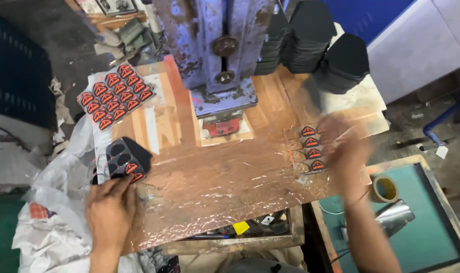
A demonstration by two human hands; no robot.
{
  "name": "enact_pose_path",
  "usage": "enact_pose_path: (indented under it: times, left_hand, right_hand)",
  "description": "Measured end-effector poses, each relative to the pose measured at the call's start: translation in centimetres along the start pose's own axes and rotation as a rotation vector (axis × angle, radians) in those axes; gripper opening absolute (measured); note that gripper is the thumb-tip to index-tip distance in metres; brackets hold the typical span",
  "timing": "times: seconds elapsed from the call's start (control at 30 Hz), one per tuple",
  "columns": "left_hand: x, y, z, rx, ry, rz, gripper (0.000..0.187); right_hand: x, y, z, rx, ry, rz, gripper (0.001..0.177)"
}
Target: The person repeatedly places a black hexagonal object under a press machine, then applies a sheet of red triangular stickers onto it. After pressing, the person removes the object and places it aside, repeating the process with new objects and sticker sheets.
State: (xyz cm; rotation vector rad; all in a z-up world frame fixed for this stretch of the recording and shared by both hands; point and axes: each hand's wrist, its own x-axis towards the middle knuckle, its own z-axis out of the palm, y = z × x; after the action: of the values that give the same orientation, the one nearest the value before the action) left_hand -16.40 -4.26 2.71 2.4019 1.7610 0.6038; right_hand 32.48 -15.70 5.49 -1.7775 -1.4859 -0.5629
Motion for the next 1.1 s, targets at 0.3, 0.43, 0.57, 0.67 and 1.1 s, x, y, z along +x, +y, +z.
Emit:
enact_pose_path:
  times: [0.3,0.43,0.57,0.67,1.1]
  left_hand:
    - [2.8,9.0,3.7,-0.162,0.040,0.259,0.065]
    - [7.3,12.1,8.5,-0.199,-0.024,0.449,0.067]
    - [7.6,12.3,9.5,-0.201,-0.033,0.492,0.060]
    - [7.5,12.0,9.3,-0.203,-0.051,0.485,0.059]
    - [7.0,12.2,8.8,-0.234,-0.041,0.478,0.053]
  right_hand:
    - [-3.3,-10.9,3.9,0.174,-0.764,-0.364,0.080]
    - [0.9,-9.9,7.9,0.074,-0.715,-0.444,0.081]
    - [1.2,-9.0,8.6,0.101,-0.686,-0.410,0.079]
    - [1.8,-7.4,9.9,0.193,-0.610,-0.402,0.068]
    - [-0.5,-4.5,5.1,0.225,-0.576,-0.265,0.033]
